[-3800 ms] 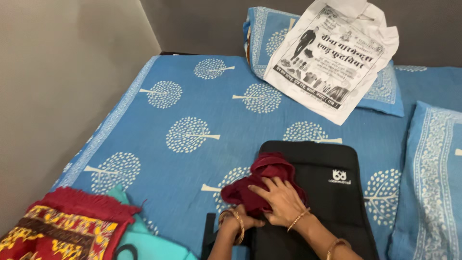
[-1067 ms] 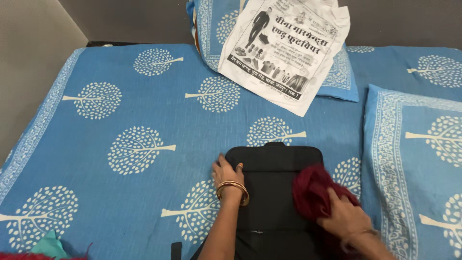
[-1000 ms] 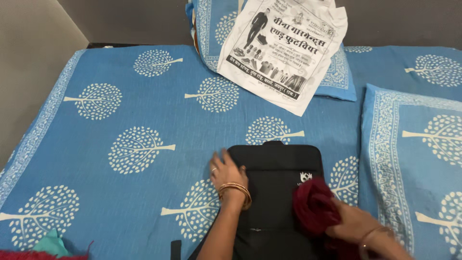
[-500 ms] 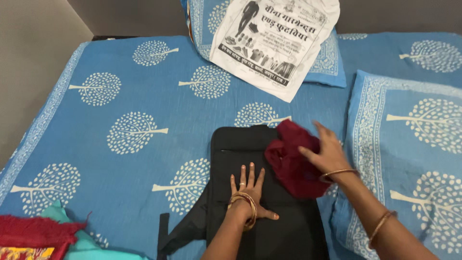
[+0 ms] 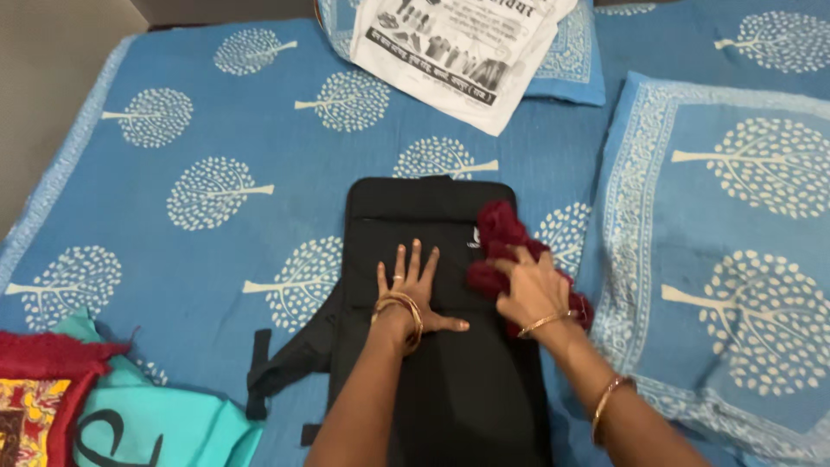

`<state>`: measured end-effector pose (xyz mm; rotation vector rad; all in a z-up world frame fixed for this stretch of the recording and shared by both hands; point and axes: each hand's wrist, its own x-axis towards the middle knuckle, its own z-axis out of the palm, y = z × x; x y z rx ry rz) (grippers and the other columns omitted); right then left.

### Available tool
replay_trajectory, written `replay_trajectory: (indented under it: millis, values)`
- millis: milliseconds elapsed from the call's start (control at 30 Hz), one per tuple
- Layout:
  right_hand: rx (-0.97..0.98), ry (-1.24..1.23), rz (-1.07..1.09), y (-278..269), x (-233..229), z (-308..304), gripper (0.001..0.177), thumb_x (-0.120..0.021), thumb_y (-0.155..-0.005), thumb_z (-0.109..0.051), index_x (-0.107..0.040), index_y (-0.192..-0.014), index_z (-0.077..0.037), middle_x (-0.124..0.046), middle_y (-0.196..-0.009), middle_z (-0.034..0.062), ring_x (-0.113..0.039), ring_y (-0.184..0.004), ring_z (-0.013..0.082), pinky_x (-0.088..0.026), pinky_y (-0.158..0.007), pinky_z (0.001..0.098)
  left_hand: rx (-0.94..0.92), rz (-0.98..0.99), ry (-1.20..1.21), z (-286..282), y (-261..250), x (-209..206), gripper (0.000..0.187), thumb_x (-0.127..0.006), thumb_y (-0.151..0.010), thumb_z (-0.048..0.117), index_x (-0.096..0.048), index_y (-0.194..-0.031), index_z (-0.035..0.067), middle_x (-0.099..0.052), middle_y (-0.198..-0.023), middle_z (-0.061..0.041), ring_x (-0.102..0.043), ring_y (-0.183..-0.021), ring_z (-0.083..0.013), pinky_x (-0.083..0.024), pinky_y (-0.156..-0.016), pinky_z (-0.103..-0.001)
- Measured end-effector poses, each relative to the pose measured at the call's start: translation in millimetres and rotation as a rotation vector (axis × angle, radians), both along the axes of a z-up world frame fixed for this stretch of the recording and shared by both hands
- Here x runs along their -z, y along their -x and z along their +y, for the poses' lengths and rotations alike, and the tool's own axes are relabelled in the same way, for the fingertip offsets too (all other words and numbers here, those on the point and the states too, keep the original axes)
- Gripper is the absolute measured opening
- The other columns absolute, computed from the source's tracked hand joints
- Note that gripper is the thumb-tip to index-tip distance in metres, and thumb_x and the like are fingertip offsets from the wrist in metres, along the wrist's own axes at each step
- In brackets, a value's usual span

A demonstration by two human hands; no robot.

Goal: The person wipes a black backpack with a red cloth on a bed, then places the backpack into a wooden wardrobe. They also place a red patterned scarf, a turquoise tote bag, and a folded newspaper into the wardrobe on top of the backpack.

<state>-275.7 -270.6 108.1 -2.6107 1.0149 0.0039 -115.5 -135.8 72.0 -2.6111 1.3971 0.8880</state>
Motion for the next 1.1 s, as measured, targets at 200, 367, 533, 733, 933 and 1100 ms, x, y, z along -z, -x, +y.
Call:
replay_trajectory:
  millis: [200, 367, 533, 733, 933, 1100]
  values:
    - [-0.153, 0.064, 0.0, 54, -13, 71, 0.057, -0.069, -0.065, -0.006, -0.074, -0.119, -0.024, -0.056, -0.144, 0.0066, -0.057, -0.114, 0.0377, -0.056, -0.087, 0.0491, 0.003, -0.053, -0.048, -5, 0, 4, 0.154, -0.079, -0.051, 0.086, 0.006, -0.165, 0.026, 0.018, -0.172, -0.008, 0.018, -0.158, -0.0315, 0.003, -0.122, -0.066]
    - [-0.365, -0.043, 0.067, 92, 3, 136, 0.064, -0.072, -0.063, -0.008, -0.072, -0.126, -0.021, -0.054, -0.147, 0.0075, -0.054, -0.122, 0.038, -0.049, -0.088, 0.0532, 0.038, -0.156, -0.029, -1, 7, -6, 0.141, -0.081, -0.065, 0.072, 0.007, -0.165, 0.026, 0.018, -0.171, -0.011, 0.015, -0.155, -0.034, 0.002, -0.117, -0.067]
    - [-0.708, 0.172, -0.201, 113, 6, 164, 0.081, -0.081, -0.067, -0.033, -0.057, -0.144, -0.026, -0.047, -0.152, 0.0112, -0.045, -0.132, 0.0393, -0.033, -0.091, 0.0752, 0.064, -0.093, -0.043, 20, 19, -24, 0.116, -0.07, -0.078, 0.072, -0.005, -0.164, 0.031, 0.006, -0.173, -0.005, 0.005, -0.159, -0.0307, 0.0, -0.124, -0.065]
    - [-0.389, 0.075, 0.047, 68, 3, 91, 0.105, -0.084, -0.057, -0.036, -0.041, -0.153, -0.04, -0.028, -0.167, 0.0098, -0.029, -0.15, 0.0447, -0.044, -0.098, 0.0615, -0.041, -0.117, 0.01, 100, 7, -36, 0.095, -0.072, -0.084, 0.058, -0.023, -0.161, 0.031, -0.004, -0.172, -0.005, -0.001, -0.158, -0.031, -0.005, -0.122, -0.066]
    - [0.072, -0.029, 0.216, 14, -30, 102, 0.086, -0.08, -0.069, -0.034, -0.047, -0.147, -0.045, -0.039, -0.156, 0.0062, -0.051, -0.13, 0.0369, -0.052, -0.102, 0.0502, -0.721, 0.014, 0.243, 177, 43, -26, 0.091, -0.07, -0.083, 0.056, -0.036, -0.158, 0.017, -0.051, -0.148, -0.011, -0.053, -0.134, -0.0357, -0.047, -0.107, -0.051]
    - [-0.229, 0.082, 0.217, 24, -53, 179, 0.078, -0.078, -0.065, -0.03, -0.061, -0.14, -0.038, -0.051, -0.145, 0.0014, -0.052, -0.126, 0.0309, -0.05, -0.1, 0.0501, -0.93, -0.034, 0.428, 194, 56, 28, 0.078, -0.08, -0.076, 0.058, -0.061, -0.135, 0.011, -0.062, -0.13, -0.017, -0.056, -0.123, -0.0392, -0.047, -0.103, -0.048]
